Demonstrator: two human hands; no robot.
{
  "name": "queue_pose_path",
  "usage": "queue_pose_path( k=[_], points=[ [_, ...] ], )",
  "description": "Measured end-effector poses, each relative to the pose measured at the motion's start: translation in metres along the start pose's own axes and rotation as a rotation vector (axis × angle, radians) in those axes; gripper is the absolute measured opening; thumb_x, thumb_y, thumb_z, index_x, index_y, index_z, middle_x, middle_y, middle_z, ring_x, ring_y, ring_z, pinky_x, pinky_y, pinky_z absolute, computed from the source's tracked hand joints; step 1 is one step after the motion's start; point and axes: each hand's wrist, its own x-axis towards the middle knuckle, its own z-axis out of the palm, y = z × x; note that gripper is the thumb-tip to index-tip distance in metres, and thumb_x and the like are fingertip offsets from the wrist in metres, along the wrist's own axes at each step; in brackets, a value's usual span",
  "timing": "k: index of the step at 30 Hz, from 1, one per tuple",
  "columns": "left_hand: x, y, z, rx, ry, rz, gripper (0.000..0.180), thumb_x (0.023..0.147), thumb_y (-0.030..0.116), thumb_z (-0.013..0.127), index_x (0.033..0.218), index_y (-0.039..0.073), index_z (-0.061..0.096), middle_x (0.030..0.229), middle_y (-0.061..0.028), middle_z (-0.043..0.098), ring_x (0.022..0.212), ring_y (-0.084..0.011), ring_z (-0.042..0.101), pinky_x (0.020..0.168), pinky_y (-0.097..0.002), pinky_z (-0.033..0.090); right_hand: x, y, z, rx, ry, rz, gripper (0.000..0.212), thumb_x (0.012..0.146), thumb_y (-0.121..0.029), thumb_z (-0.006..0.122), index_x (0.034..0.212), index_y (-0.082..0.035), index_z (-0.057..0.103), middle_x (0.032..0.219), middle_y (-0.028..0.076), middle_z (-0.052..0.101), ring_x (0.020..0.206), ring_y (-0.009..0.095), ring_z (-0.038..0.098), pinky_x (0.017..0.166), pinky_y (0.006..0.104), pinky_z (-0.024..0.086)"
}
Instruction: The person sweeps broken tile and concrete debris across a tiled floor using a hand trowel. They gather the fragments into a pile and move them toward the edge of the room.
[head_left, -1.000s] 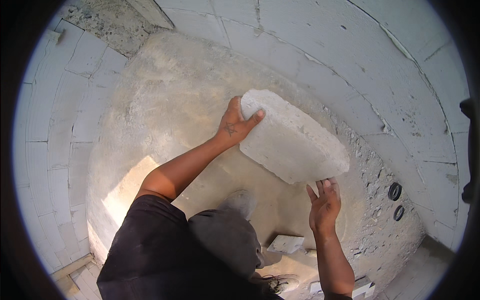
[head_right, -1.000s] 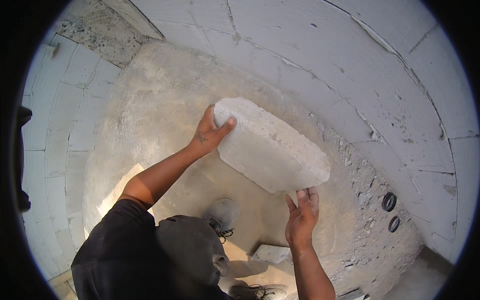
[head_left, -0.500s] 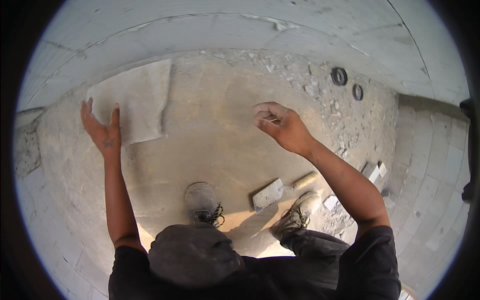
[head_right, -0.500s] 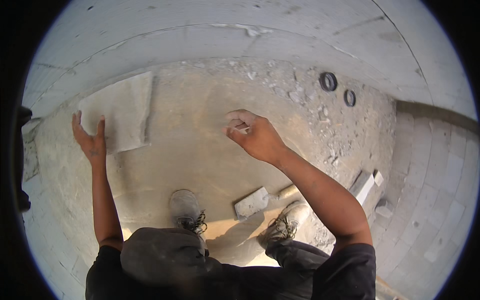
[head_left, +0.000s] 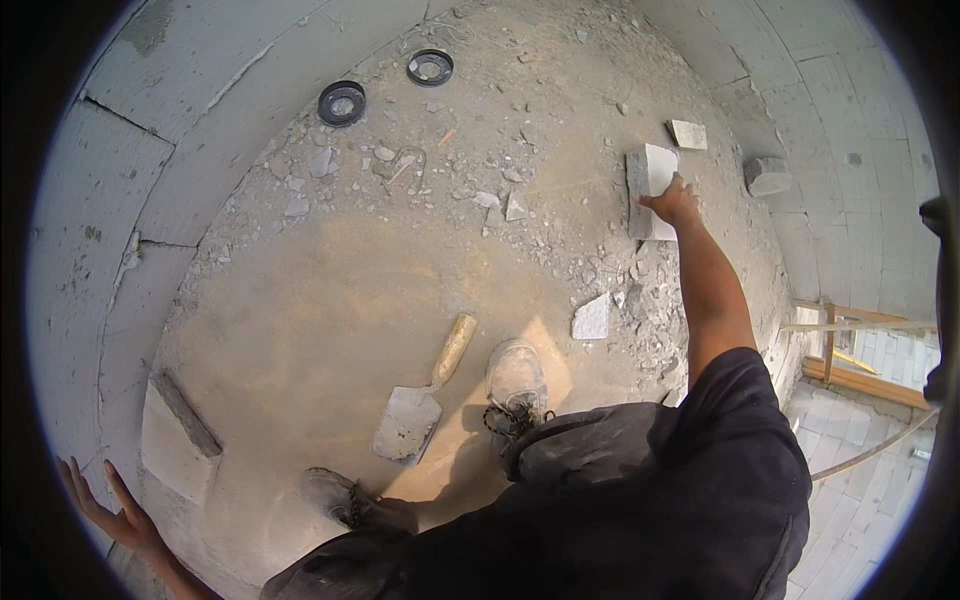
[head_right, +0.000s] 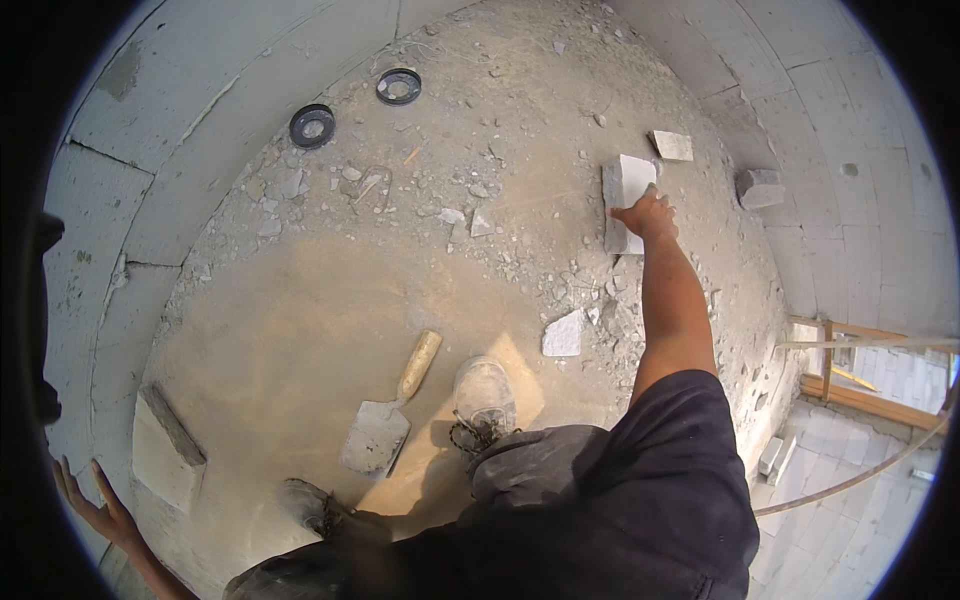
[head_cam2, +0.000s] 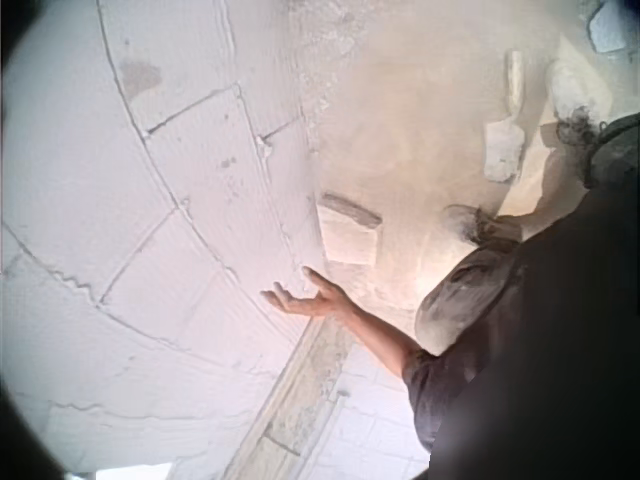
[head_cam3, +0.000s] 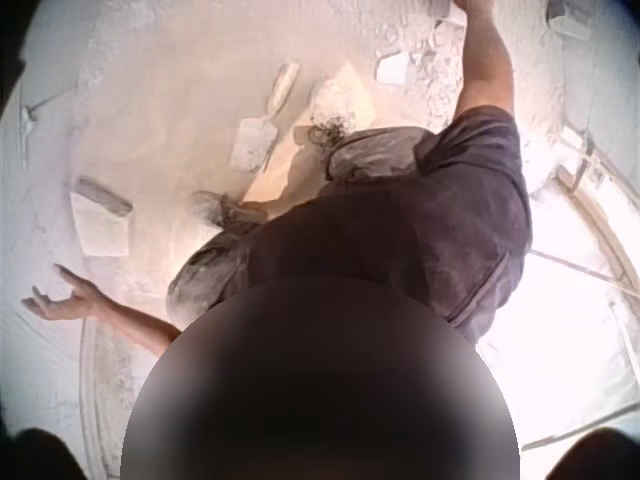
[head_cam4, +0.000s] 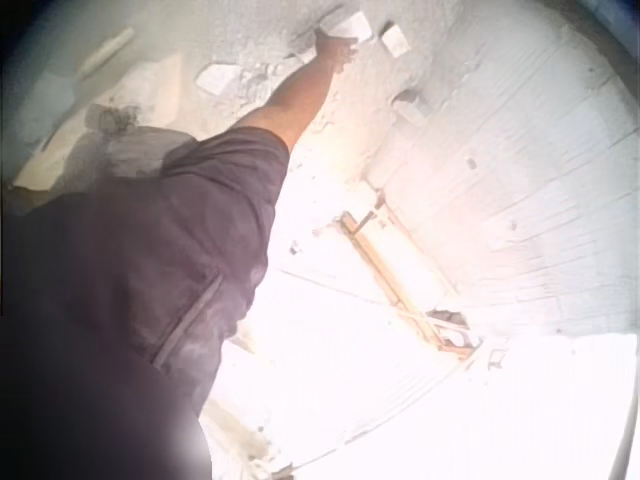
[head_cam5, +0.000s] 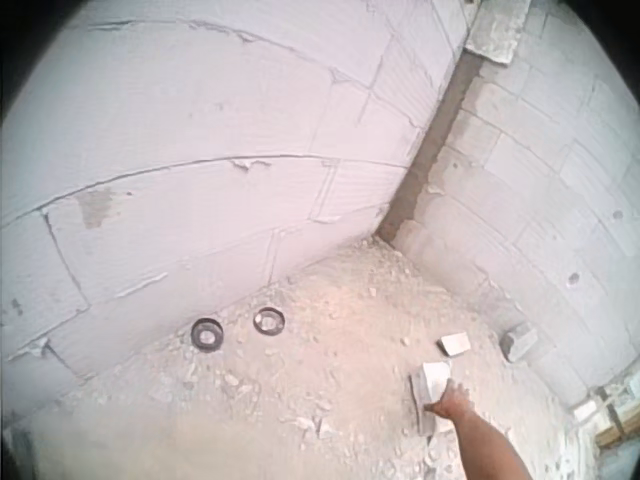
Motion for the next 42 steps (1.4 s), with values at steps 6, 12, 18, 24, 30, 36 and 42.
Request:
queue_pose_path(
  k=[6,12,18,24,30,36,42],
  points=[
    [0.059,0.082,-0.027,0.082,-0.308,0.309,0.058,0.09,0.012,0.072,0.143,0.012,0.05,0.156,-0.0167,0.041,0.144,-0.0337,0.04,0.116,-0.0516,0.036,0.074,0.036,0.049,0.229,0.001,-0.046,0.133,0.061,-0.052,0.091,0.158,-0.001,0.015,0.157,0.029,0.031,0.145,0.044,0.034,0.118,0.0491,0.034],
    [0.032,0.092,-0.006,-0.057,-0.453,0.151,0.055,0.086,0.018,0.075,0.136,0.013,0.054,0.15,-0.014,0.047,0.138,-0.0354,0.045,0.109,-0.0501,0.044,0.086,0.04,0.066,0.215,0.085,-0.09,0.12,0.064,-0.046,0.084,0.157,-0.001,0.022,0.149,0.03,0.044,0.136,0.046,0.046,0.113,0.0498,0.038],
    [-0.083,0.064,0.034,-0.087,-0.807,0.004,0.061,0.082,0.029,0.077,0.136,0.013,0.053,0.156,-0.0118,0.038,0.147,-0.0347,0.031,0.116,-0.0536,0.03,-0.003,-0.03,0.038,0.244,0.088,-0.741,0.112,0.065,-0.03,0.085,0.155,0.002,0.027,0.149,0.031,0.041,0.138,0.045,0.042,0.114,0.0488,0.037],
    [-0.176,0.023,0.113,0.184,-0.497,-0.564,0.082,0.08,0.042,0.078,0.146,0.008,0.042,0.165,-0.0146,0.022,0.154,-0.0373,0.012,0.121,-0.0574,0.016,-0.209,-0.177,-0.028,-0.065,0.012,-1.261,0.123,0.057,-0.03,0.087,0.157,-0.003,0.02,0.147,0.03,0.042,0.135,0.045,0.044,0.108,0.0579,0.039],
    [-0.264,0.014,0.149,-0.023,-0.044,-1.151,0.097,0.083,0.053,0.073,0.149,-0.006,0.033,0.162,-0.0295,0.015,0.152,-0.049,0.005,0.119,-0.0627,0.012,-0.413,-0.323,-0.062,-0.125,-0.171,-1.725,0.127,0.056,-0.038,0.089,0.157,-0.001,0.022,0.145,0.031,0.042,0.133,0.047,0.044,0.107,0.057,0.038],
    [-0.271,-0.006,0.22,-0.066,0.368,-1.15,0.087,0.093,0.043,0.065,0.152,-0.006,0.023,0.16,-0.0293,0.019,0.151,-0.0513,0.003,0.119,-0.0648,0.011,-0.612,-0.445,-0.069,-0.041,-0.074,-2.102,0.097,0.069,-0.031,0.084,0.152,-0.007,0.039,0.138,0.023,0.051,0.128,0.039,0.05,0.101,0.0549,0.041],
    [-0.284,-0.017,0.186,-0.464,0.899,-1.602,0.053,0.104,0.026,0.048,0.144,-0.006,0.034,0.15,-0.0224,0.038,0.143,-0.0334,0.032,0.119,-0.0454,0.025,-0.715,-0.519,-0.103,0.466,0.187,-2.27,0.07,0.082,-0.025,0.078,0.144,-0.006,0.051,0.136,0.021,0.056,0.128,0.036,0.053,0.106,0.0463,0.044]
  ],
)
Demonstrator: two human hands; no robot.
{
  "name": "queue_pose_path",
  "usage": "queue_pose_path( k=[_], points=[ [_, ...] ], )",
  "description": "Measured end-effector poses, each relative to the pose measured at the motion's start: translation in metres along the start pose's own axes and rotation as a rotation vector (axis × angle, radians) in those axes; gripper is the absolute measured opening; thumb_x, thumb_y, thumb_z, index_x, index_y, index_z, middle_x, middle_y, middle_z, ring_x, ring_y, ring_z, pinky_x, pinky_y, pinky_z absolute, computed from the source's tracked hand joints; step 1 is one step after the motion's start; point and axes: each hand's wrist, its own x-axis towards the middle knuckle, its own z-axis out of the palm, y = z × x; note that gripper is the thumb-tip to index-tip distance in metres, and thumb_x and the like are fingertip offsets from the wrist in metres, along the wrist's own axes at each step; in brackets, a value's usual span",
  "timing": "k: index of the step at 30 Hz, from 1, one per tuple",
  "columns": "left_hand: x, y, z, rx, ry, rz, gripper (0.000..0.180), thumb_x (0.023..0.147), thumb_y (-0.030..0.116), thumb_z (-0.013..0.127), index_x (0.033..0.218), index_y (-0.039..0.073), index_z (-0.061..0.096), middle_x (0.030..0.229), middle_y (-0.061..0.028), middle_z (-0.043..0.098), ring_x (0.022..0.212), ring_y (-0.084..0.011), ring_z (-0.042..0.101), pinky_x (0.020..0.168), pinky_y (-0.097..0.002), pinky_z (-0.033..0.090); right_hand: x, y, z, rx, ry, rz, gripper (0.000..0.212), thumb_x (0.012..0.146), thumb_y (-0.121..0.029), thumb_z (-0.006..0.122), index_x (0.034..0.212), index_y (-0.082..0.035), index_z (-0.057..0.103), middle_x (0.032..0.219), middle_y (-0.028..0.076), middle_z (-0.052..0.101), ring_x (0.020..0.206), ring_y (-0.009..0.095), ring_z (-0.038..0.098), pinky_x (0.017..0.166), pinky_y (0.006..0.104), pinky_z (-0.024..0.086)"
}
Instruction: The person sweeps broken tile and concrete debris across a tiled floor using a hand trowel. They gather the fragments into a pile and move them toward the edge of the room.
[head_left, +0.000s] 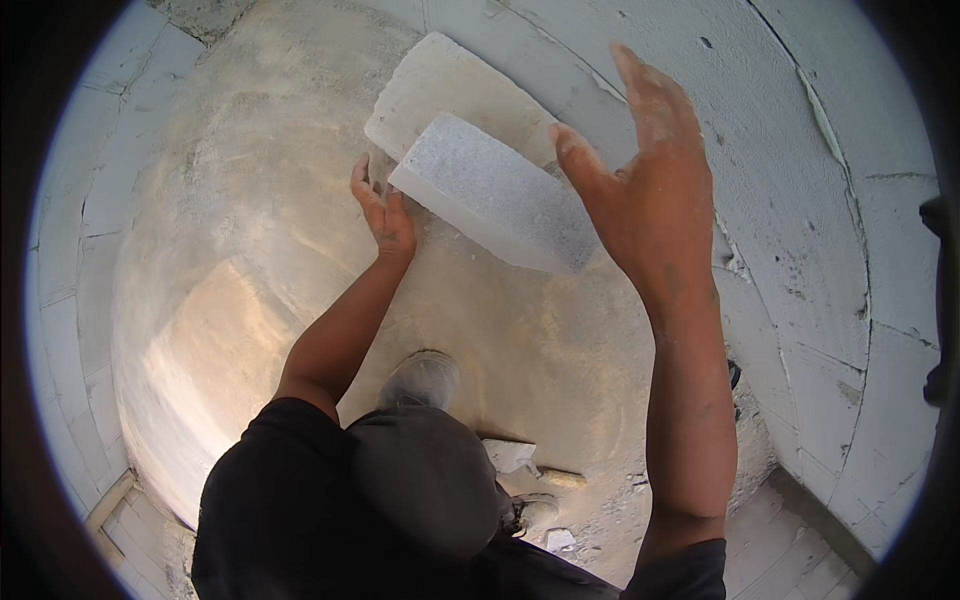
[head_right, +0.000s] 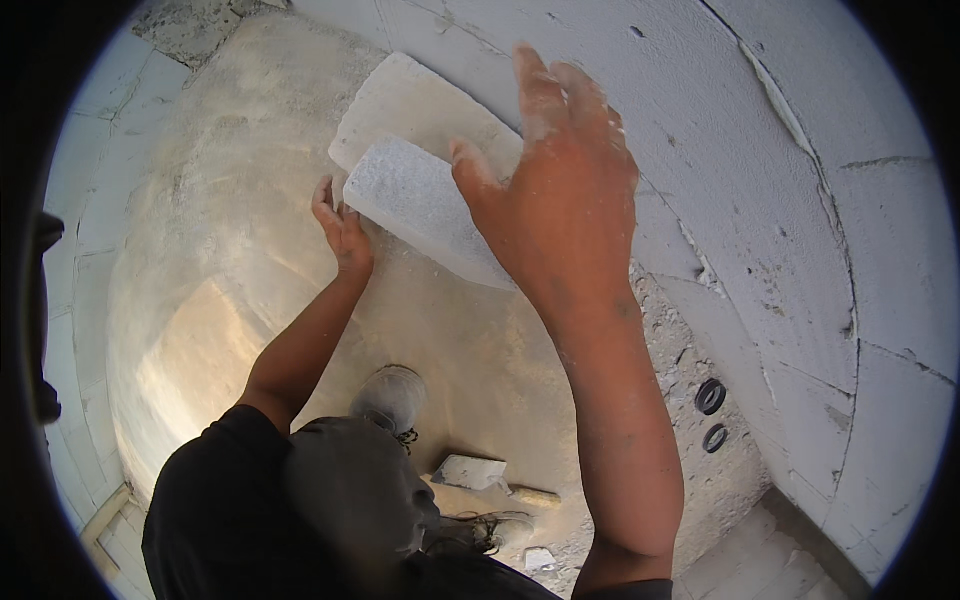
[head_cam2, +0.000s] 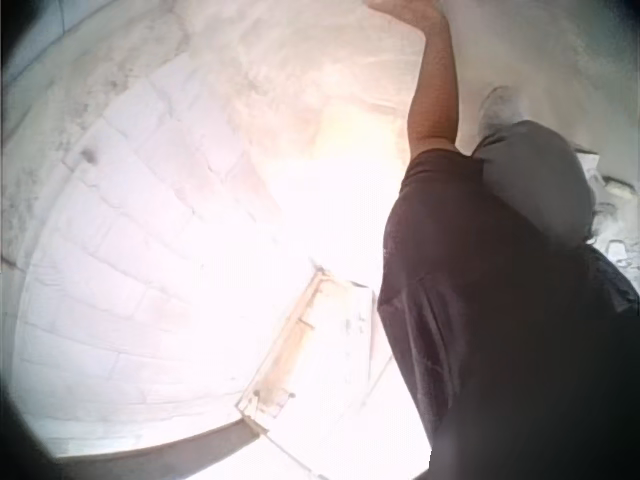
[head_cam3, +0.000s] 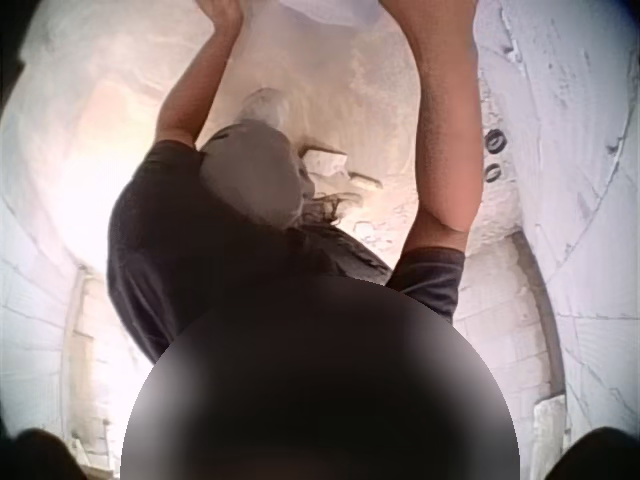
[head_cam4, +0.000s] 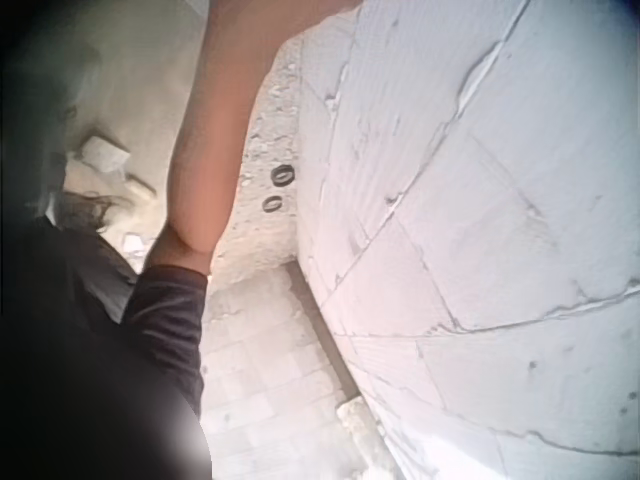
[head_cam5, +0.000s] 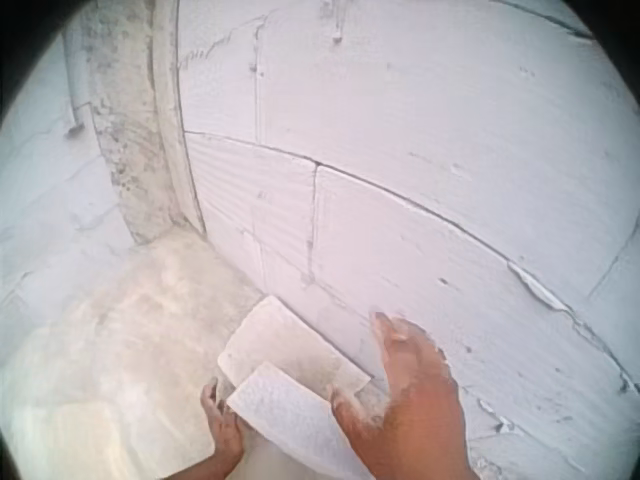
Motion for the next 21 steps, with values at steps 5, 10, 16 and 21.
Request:
queue_pose_path(
  k=[5,10,16,21],
  points=[
    [0.014,-0.002,-0.036,-0.277,0.13,-0.324,0.044,0.105,0.026,0.046,0.139,-0.002,0.045,0.137,-0.0179,0.051,0.126,-0.0276,0.048,0.111,-0.0405,0.036,-0.059,0.012,0.06,0.154,-0.315,0.335,0.088,0.083,-0.042,0.08,0.149,0.001,0.042,0.148,0.028,0.045,0.134,0.041,0.049,0.112,0.048,0.04],
    [-0.014,-0.006,-0.032,-0.147,-0.21,-0.303,0.044,0.106,0.035,0.043,0.126,-0.002,0.057,0.124,-0.0134,0.06,0.1,-0.0214,0.058,0.091,-0.033,0.05,-0.176,0.014,0.109,0.515,-0.499,1.004,0.096,0.089,-0.054,0.073,0.148,0.013,0.036,0.145,0.037,0.045,0.132,0.043,0.051,0.11,0.0461,0.042],
    [-0.017,0.002,-0.071,-0.606,-0.802,-1.055,0.043,0.106,0.032,0.046,0.138,0.005,0.053,0.126,-0.0119,0.065,0.11,-0.0244,0.066,0.093,-0.0381,0.056,-0.23,-0.016,0.126,1.228,-0.295,1.114,0.08,0.092,-0.037,0.074,0.147,0.009,0.038,0.141,0.021,0.052,0.129,0.028,0.052,0.11,0.0373,0.039],
    [0.0,0.045,-0.062,-0.734,-0.792,-1.034,0.043,0.105,0.03,0.047,0.141,0.007,0.052,0.132,-0.0117,0.063,0.119,-0.0249,0.063,0.099,-0.0403,0.054,-0.203,-0.054,0.115,1.5,-0.056,1.075,0.07,0.091,-0.021,0.075,0.145,0.005,0.038,0.137,0.015,0.053,0.126,0.022,0.05,0.109,0.0336,0.037]
  ],
)
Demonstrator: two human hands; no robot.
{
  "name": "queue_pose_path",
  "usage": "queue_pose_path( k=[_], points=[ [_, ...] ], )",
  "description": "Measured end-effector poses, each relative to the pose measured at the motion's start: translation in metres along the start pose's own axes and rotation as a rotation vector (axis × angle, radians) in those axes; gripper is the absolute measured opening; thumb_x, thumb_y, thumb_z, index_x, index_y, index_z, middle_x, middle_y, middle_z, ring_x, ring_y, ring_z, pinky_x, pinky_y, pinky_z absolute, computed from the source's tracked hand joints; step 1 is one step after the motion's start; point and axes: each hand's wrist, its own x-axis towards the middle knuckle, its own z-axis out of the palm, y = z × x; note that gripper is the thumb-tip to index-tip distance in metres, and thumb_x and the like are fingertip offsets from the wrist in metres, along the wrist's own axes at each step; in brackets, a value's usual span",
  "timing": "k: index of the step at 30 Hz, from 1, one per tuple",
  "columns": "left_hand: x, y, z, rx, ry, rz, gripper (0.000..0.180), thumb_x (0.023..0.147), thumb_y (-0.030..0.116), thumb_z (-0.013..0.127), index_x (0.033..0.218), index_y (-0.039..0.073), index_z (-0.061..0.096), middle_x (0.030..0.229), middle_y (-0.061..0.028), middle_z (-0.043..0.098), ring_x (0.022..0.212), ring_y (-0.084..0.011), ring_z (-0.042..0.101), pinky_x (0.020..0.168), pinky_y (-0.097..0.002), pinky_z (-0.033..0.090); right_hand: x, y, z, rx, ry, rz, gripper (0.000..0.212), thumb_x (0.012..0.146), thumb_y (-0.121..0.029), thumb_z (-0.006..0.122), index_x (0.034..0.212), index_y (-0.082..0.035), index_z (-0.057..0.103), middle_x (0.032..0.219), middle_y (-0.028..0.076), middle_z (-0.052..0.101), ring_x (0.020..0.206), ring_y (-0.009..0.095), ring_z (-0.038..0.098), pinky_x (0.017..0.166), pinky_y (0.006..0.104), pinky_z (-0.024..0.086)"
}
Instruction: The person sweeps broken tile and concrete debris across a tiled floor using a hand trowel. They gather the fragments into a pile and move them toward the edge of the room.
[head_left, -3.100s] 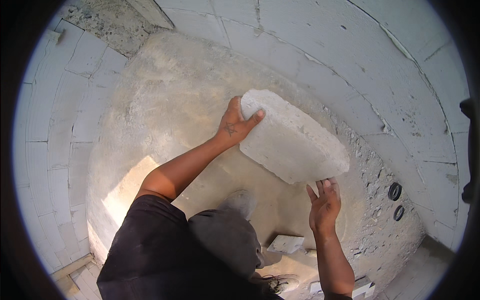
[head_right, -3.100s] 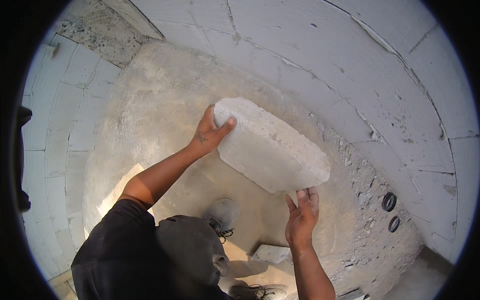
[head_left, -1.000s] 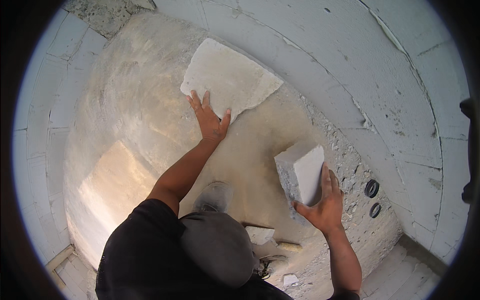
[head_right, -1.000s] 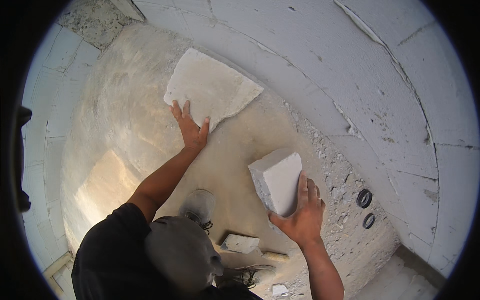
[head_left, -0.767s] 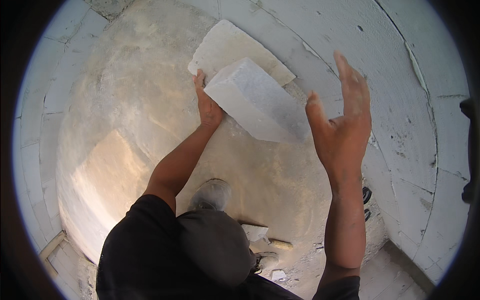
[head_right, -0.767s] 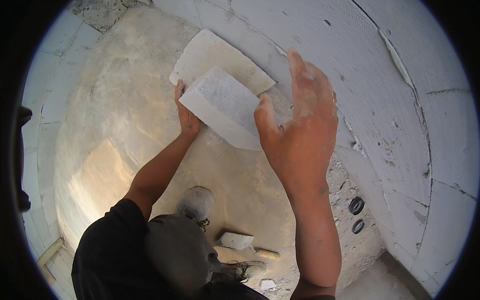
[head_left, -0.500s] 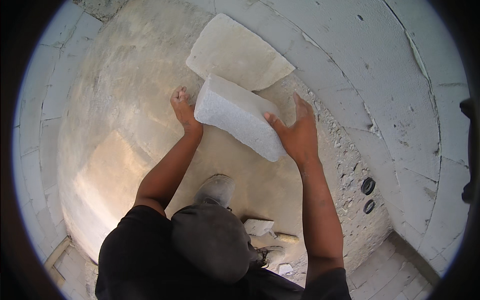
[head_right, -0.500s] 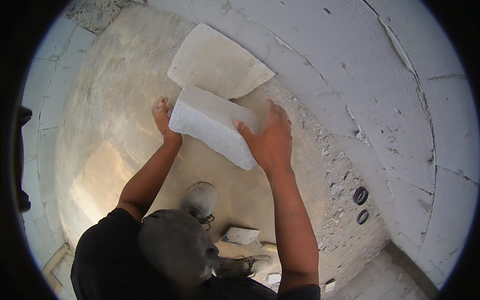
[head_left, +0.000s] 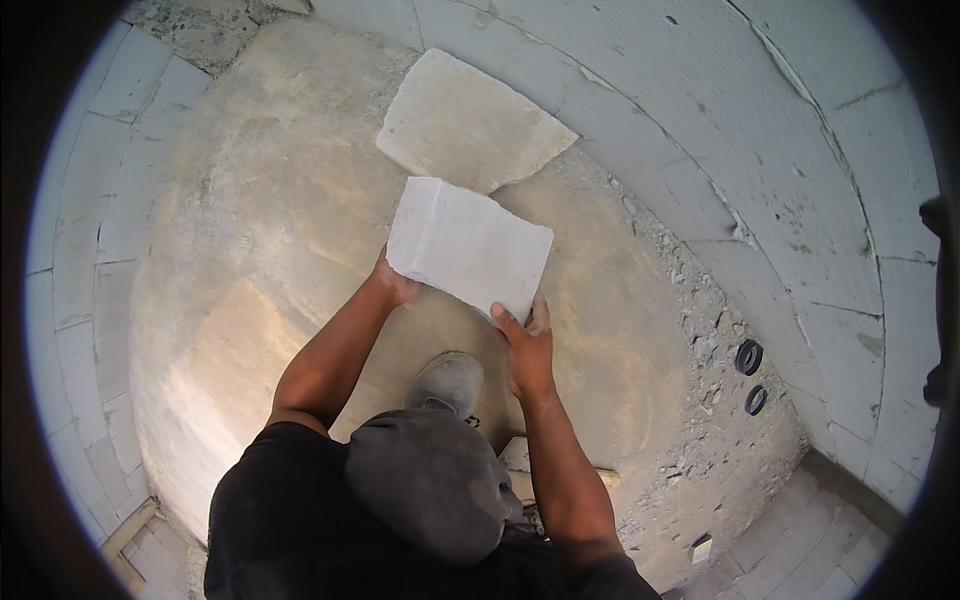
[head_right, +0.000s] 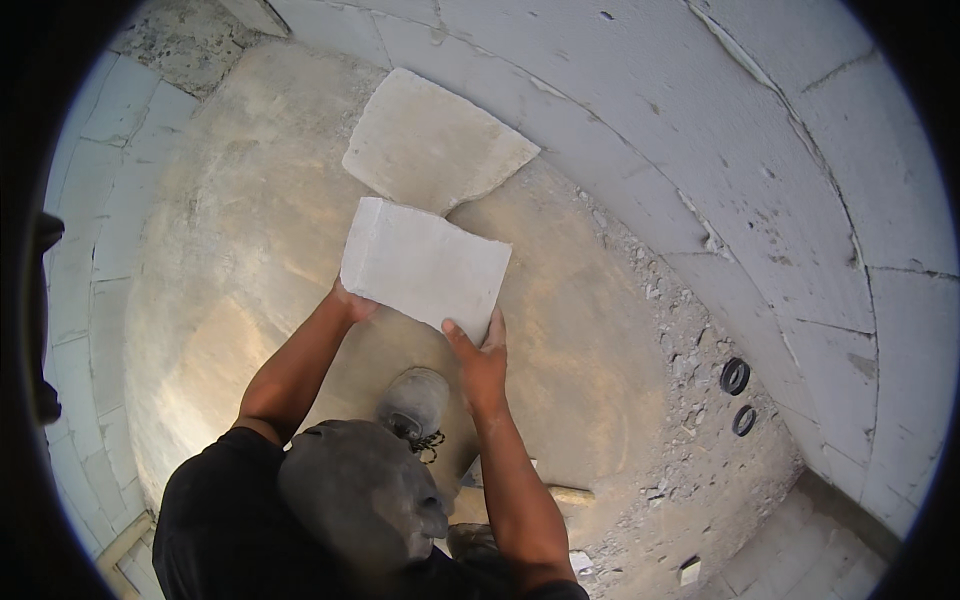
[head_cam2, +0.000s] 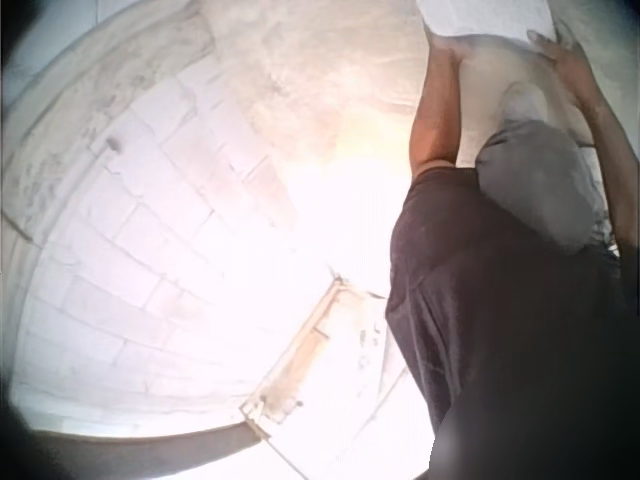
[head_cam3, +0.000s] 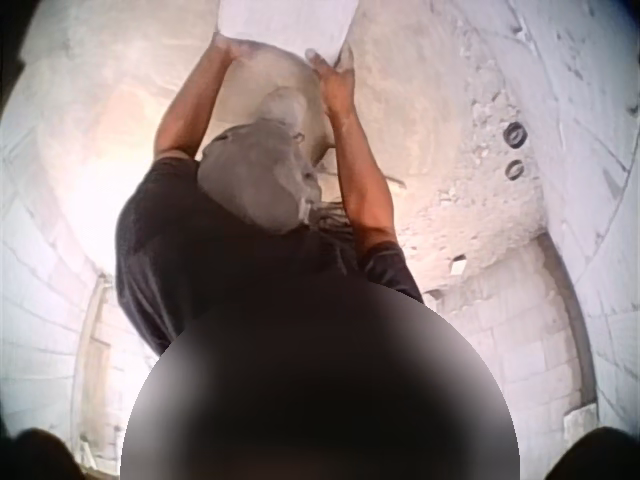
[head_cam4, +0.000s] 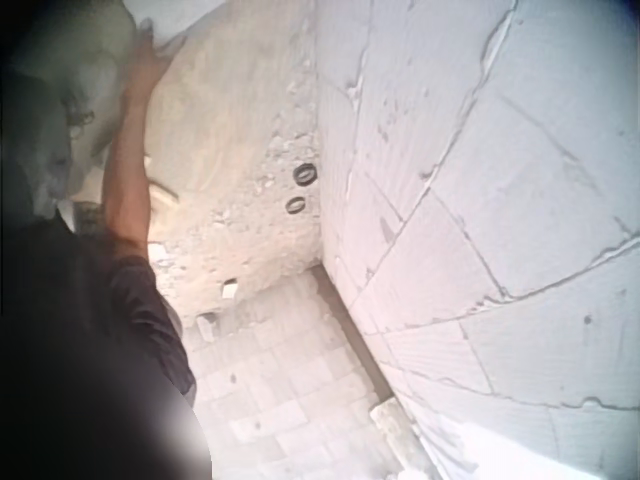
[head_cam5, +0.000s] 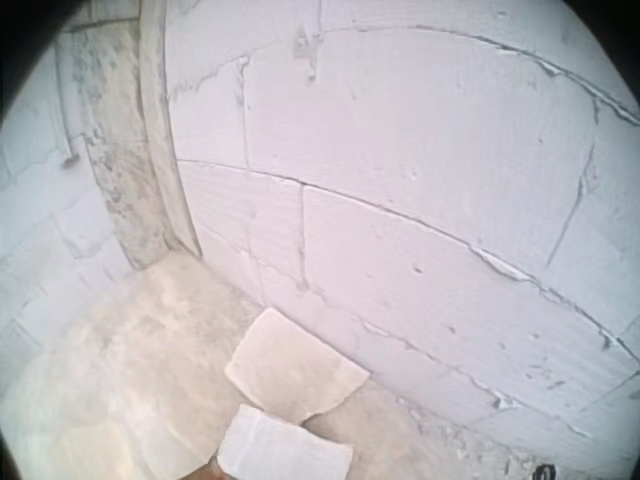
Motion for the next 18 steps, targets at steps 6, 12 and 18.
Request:
queue_pose_path(
  k=[6,12,18],
  points=[
    [0.046,0.09,0.034,0.309,0.665,0.412,0.036,0.105,0.022,0.045,0.135,0.007,0.058,0.125,-0.0073,0.066,0.093,-0.0198,0.067,0.082,-0.0328,0.058,0.012,-0.038,0.039,-0.057,-0.039,-0.283,0.074,0.093,-0.021,0.073,0.152,-0.002,0.032,0.147,0.014,0.045,0.137,0.026,0.042,0.11,0.0401,0.04],
    [0.0,0.047,-0.041,0.425,1.045,0.543,0.026,0.1,0.02,0.056,0.118,0.004,0.065,0.082,-0.0011,0.055,0.055,-0.0098,0.045,0.049,-0.0267,0.039,-0.017,-0.033,-0.047,-1.06,-0.067,-0.44,0.067,0.088,-0.028,0.077,0.145,-0.009,0.046,0.147,0.018,0.046,0.136,0.036,0.045,0.109,0.0512,0.04],
    [0.029,0.023,0.006,0.734,0.698,0.918,0.021,0.098,0.016,0.059,0.107,-0.003,0.062,0.073,-0.0024,0.052,0.055,-0.0083,0.042,0.048,-0.0236,0.036,-0.168,0.041,-0.177,-1.797,-0.349,-0.033,0.07,0.088,-0.051,0.069,0.14,-0.009,0.05,0.138,0.019,0.052,0.129,0.036,0.049,0.104,0.0507,0.039]
  ],
)
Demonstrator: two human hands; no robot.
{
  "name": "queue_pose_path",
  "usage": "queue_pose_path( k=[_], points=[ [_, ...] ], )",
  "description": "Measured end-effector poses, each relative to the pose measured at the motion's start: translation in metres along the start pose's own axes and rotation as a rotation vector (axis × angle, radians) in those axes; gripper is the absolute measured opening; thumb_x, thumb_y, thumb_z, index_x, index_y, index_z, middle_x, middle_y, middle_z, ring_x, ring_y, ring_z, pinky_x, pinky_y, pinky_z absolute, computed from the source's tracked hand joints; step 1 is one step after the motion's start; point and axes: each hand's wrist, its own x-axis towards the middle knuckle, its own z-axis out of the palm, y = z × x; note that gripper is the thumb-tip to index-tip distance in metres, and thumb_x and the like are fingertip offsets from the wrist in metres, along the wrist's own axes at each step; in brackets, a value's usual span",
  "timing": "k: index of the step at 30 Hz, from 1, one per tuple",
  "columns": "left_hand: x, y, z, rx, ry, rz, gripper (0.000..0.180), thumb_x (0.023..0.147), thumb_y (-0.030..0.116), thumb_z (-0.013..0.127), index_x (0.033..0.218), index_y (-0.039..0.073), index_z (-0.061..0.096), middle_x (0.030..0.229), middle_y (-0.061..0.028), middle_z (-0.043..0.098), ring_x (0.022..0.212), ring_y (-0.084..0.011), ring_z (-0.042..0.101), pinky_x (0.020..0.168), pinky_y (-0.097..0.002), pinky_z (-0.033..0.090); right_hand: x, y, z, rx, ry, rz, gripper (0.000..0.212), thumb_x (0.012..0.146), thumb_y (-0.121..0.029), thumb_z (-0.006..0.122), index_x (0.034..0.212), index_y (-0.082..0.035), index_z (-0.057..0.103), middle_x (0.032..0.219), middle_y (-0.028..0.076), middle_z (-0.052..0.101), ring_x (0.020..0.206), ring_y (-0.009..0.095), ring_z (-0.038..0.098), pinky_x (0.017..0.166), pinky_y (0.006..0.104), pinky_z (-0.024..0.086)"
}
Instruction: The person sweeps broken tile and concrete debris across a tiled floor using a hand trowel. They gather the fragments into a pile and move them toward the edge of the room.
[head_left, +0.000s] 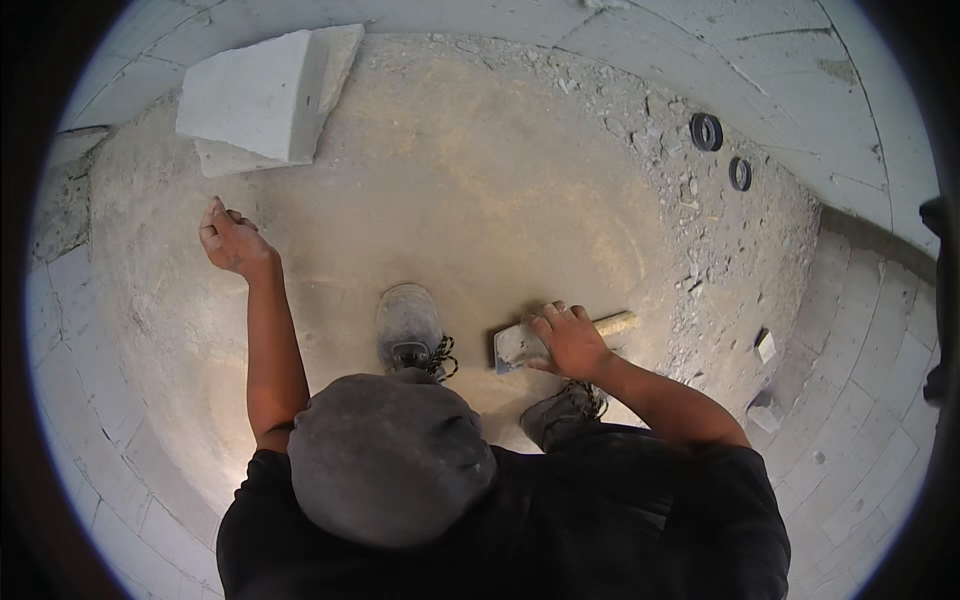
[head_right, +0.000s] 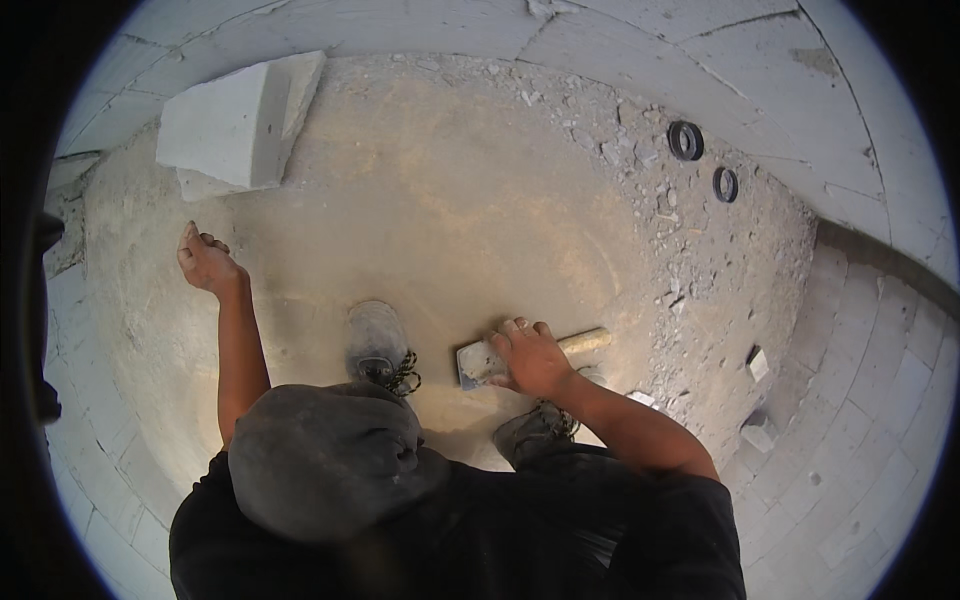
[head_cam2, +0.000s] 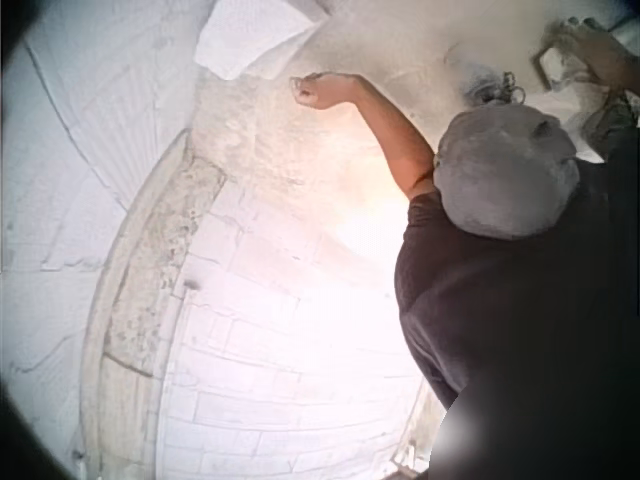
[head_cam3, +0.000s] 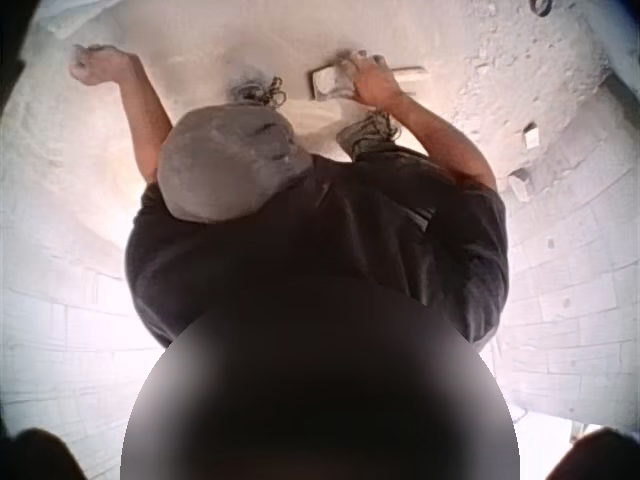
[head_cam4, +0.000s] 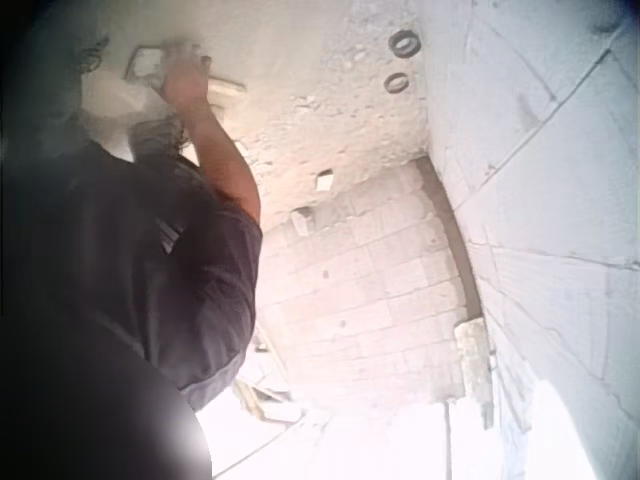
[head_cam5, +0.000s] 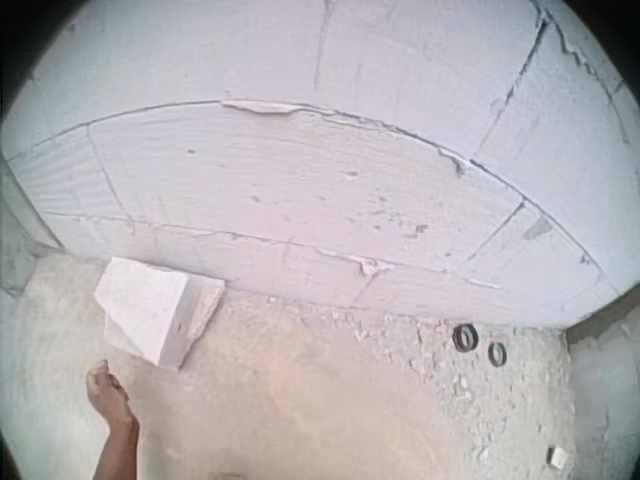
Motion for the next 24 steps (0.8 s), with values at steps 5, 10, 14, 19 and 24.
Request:
queue_pose_path(
  k=[5,10,14,19,24],
  points=[
    [-0.05,0.034,0.046,-0.007,-0.308,0.198,0.019,0.1,0.012,0.055,0.108,-0.003,0.062,0.076,-0.0031,0.056,0.061,-0.0075,0.047,0.053,-0.023,0.041,-0.047,0.033,0.064,-0.07,0.124,-0.012,0.054,0.094,-0.036,0.061,0.141,-0.011,0.051,0.138,0.018,0.054,0.129,0.035,0.052,0.107,0.0519,0.036],
    [-0.062,0.059,0.052,0.021,-0.413,0.361,0.018,0.101,0.014,0.057,0.108,-0.001,0.063,0.075,-0.0028,0.057,0.062,-0.0079,0.049,0.053,-0.0231,0.041,-0.047,0.067,0.078,-0.024,0.009,0.099,0.038,0.095,-0.019,0.05,0.131,-0.011,0.057,0.124,0.016,0.061,0.119,0.034,0.058,0.103,0.0512,0.039],
    [-0.067,0.113,0.049,-0.036,-0.426,0.481,0.017,0.101,0.015,0.058,0.107,0.0,0.064,0.074,-0.0031,0.057,0.062,-0.0082,0.05,0.053,-0.0237,0.041,-0.08,0.107,0.055,-0.173,0.199,0.154,0.025,0.092,-0.019,0.053,0.113,-0.01,0.063,0.11,0.011,0.065,0.106,0.03,0.063,0.096,0.0466,0.044],
    [-0.083,0.285,0.012,-0.111,-0.536,0.752,0.03,0.105,0.022,0.047,0.116,-0.002,0.062,0.075,-0.0033,0.05,0.065,-0.0124,0.044,0.06,-0.0267,0.037,-0.122,0.129,-0.025,0.22,0.01,0.181,0.033,0.092,-0.027,0.062,0.114,-0.004,0.058,0.103,0.018,0.066,0.094,0.037,0.068,0.081,0.049,0.054],
    [-0.166,0.412,-0.017,-0.453,-0.936,0.83,0.034,0.102,0.024,0.043,0.118,0.003,0.063,0.077,-0.001,0.051,0.068,-0.0145,0.046,0.068,-0.0307,0.037,-0.005,0.073,-0.089,0.608,0.149,0.069,0.052,0.084,-0.017,0.066,0.129,0.001,0.047,0.113,0.026,0.065,0.107,0.043,0.064,0.093,0.049,0.051]
  ],
)
